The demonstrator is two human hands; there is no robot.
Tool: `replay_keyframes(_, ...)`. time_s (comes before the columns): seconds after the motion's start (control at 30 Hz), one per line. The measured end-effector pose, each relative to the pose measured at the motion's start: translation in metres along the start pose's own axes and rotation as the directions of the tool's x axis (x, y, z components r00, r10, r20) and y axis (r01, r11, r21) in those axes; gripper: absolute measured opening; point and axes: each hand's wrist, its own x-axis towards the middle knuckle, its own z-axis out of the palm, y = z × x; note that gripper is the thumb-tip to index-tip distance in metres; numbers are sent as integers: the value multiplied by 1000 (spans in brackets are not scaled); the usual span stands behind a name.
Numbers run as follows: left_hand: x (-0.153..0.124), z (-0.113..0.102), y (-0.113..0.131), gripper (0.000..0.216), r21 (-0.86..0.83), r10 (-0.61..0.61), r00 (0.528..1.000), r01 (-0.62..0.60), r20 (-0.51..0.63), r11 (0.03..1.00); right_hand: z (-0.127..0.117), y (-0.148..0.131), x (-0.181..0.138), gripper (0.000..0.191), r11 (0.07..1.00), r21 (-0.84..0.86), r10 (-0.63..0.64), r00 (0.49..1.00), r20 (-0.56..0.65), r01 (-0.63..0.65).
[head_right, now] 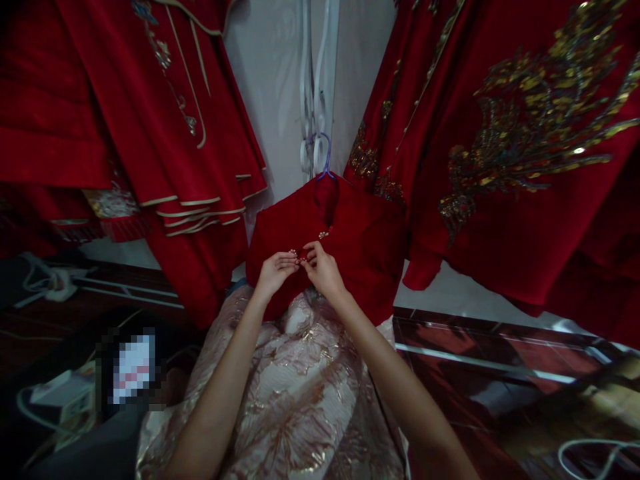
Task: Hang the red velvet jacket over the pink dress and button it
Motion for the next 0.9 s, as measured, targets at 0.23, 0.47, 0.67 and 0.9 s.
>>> replay_keyframes(0.23,-2,1,2,24,47,41,998,-42,39,998,4,2,6,25,1000,-5,-20,1000,-12,20)
replay_keyframes(0.47,-3,0,-5,21,204,130,991,-125,-11,971,2,1,2,22,999,-23,-36,999,-22,36)
replay_keyframes(0.67,-2,-13,4,21,202,143,984,-162,104,966,3,-1,-1,21,1000,26,18,998,-52,-16)
replay_keyframes(0.9,2,-54,3,12,307,1,993,-38,120,951,-37,18,-45,23,975,132,174,984,48,-179)
